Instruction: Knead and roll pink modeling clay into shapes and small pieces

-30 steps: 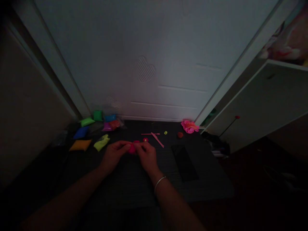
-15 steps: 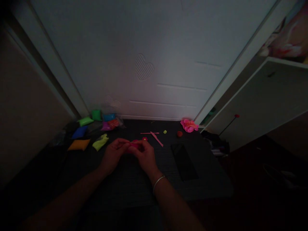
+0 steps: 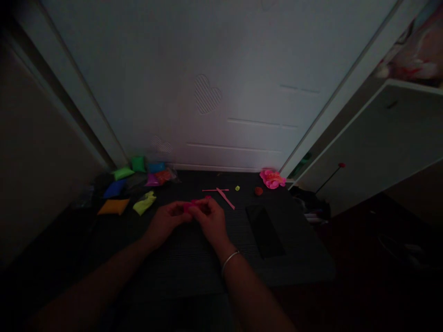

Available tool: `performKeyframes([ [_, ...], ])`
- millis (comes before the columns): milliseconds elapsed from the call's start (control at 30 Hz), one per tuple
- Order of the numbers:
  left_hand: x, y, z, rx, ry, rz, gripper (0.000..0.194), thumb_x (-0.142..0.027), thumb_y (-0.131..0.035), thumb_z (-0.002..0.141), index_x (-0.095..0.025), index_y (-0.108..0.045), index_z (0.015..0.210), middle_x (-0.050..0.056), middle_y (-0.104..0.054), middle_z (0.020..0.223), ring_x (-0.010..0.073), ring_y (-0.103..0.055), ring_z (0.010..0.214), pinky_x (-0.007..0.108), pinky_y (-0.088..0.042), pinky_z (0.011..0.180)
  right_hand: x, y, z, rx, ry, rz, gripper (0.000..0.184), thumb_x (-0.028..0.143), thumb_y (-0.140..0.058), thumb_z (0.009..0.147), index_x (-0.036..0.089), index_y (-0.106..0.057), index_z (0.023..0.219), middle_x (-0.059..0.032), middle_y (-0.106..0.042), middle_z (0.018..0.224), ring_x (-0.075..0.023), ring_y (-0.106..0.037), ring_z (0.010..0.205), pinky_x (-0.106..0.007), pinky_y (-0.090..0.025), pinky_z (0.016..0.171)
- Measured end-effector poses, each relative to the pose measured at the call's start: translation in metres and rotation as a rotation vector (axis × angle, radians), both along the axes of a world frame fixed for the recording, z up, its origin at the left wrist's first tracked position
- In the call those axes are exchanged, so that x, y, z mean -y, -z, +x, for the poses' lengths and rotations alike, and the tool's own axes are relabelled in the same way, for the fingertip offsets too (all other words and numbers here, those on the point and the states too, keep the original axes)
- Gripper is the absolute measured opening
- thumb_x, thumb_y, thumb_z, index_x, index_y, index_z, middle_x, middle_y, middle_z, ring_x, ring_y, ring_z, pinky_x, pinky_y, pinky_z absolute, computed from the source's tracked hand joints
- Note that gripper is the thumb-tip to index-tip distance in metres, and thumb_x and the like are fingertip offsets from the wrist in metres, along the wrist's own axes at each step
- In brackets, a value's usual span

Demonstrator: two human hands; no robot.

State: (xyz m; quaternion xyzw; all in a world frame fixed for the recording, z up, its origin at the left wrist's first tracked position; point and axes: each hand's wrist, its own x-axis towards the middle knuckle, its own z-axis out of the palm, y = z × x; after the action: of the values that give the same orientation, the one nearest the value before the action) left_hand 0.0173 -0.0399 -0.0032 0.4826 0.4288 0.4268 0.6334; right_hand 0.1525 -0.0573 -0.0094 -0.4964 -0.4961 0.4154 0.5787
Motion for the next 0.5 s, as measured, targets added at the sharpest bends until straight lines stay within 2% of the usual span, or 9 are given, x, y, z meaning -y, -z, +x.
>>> performKeyframes([
  [67,-0.0003,0.0002,-0.0008,-0.021,0.007,0.011,0.030,-0.020,-0.074,0.054,-0.017,-0.066,0.083,0.002,-0.070,0.081,0.0167,-0.063,0.076,0.030,-0.047,0.077,-0.0004,-0.0001,0.0008,0.058,0.017,0.014,0.014,0.033,-0.063,0.069,0.019,-0.062,0.068,0.0016,-0.058,0.069,-0.0123,-0.052,0.066,-0.025,-0.041,0.064],
  [167,0.0001,-0.0006,-0.0016,-0.048,0.004,0.020,0.030,-0.021,-0.074,0.054,-0.017,-0.067,0.082,0.002,-0.070,0.080,0.0177,-0.063,0.076,0.031,-0.047,0.077,-0.0015,0.0019,0.0023,0.083,0.034,0.015,0.024,0.036,-0.055,0.075,0.018,-0.059,0.059,0.0021,-0.057,0.063,-0.0112,-0.050,0.062,-0.024,-0.040,0.061],
  [300,0.0002,-0.0028,-0.0019,-0.068,0.019,0.050,0.027,-0.023,-0.073,0.055,-0.017,-0.067,0.080,0.003,-0.070,0.080,0.0192,-0.063,0.077,0.032,-0.047,0.076,-0.0023,0.0050,0.0022,0.013,-0.025,-0.014,0.017,0.035,-0.063,0.068,0.019,-0.062,0.071,0.0007,-0.061,0.073,-0.0128,-0.053,0.066,-0.024,-0.042,0.061],
  [367,-0.0001,-0.0027,-0.0017,-0.085,0.023,0.073,0.026,-0.022,-0.074,0.053,-0.017,-0.067,0.078,0.003,-0.070,0.078,0.0188,-0.063,0.076,0.031,-0.047,0.075,-0.0023,0.0050,0.0021,0.047,-0.022,-0.005,0.016,0.033,-0.067,0.064,0.019,-0.062,0.071,0.0012,-0.061,0.071,-0.0129,-0.053,0.066,-0.024,-0.042,0.061],
  [433,-0.0002,-0.0015,-0.0012,-0.083,0.022,0.072,0.027,-0.021,-0.075,0.051,-0.017,-0.066,0.076,0.002,-0.069,0.076,0.0183,-0.063,0.074,0.031,-0.047,0.074,-0.0020,0.0038,0.0024,0.104,0.007,0.021,0.016,0.035,-0.062,0.069,0.019,-0.061,0.064,0.0018,-0.058,0.066,-0.0124,-0.051,0.064,-0.024,-0.041,0.061],
  [500,0.0000,-0.0001,-0.0005,-0.053,0.017,0.046,0.028,-0.021,-0.075,0.052,-0.017,-0.065,0.077,0.002,-0.069,0.075,0.0179,-0.062,0.073,0.031,-0.048,0.072,-0.0016,0.0021,0.0030,0.117,0.014,0.023,0.023,0.038,-0.053,0.077,0.019,-0.063,0.066,0.0013,-0.057,0.065,-0.0125,-0.051,0.063,-0.024,-0.040,0.060],
])
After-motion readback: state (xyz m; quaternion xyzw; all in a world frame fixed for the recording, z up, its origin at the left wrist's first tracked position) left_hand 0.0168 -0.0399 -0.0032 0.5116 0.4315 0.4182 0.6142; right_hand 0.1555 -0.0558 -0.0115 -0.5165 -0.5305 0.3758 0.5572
